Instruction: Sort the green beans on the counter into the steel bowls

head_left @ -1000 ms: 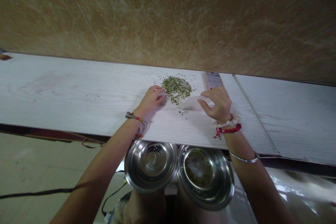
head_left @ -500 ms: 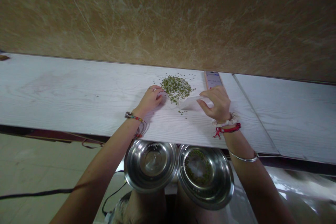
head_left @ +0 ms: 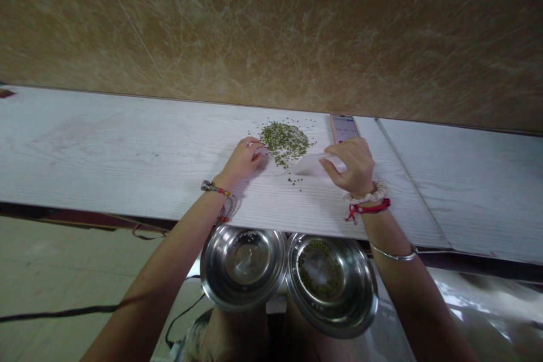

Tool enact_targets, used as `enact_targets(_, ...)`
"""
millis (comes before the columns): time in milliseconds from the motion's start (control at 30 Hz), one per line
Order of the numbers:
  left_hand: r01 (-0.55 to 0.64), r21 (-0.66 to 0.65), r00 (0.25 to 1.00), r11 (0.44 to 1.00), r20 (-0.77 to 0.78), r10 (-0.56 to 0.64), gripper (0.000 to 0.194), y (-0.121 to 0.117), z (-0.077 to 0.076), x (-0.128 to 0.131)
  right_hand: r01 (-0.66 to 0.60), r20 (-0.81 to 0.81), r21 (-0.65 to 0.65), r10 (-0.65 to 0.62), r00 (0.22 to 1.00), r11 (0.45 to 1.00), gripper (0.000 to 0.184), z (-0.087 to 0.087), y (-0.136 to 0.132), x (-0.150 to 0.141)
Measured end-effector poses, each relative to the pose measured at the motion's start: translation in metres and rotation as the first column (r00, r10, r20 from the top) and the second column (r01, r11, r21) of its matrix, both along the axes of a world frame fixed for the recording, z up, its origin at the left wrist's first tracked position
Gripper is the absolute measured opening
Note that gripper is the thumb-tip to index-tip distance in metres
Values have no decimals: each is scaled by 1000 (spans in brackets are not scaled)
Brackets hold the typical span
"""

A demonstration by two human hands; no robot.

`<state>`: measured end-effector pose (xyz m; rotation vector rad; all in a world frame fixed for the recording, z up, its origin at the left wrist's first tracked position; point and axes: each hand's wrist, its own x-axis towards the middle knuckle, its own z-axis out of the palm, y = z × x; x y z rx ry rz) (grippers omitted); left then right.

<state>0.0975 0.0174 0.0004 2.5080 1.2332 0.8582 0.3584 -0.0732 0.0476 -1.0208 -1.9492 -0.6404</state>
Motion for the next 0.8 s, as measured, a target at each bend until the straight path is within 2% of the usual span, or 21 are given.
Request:
enact_targets(167,4,13,1000,1000,20,-4,26,1,-1,-1,-50,7,-1,50,999,999,15,0,0,-2)
enact_targets(367,3,1,1000,1000,-6,-3,24,1,-1,-1,46,-14,43,-45,999,998,11,-1,2,3)
enact_targets(567,14,9,1000,1000,12,-14,24,1,-1,-1,-81,-8,52,82,997,995,10,2,-1,-4)
enact_targets(800,10,-14,1000,1000,18,-10,25,0,-1,0,-115,18,51,114,993,992,13,1,-1,-7)
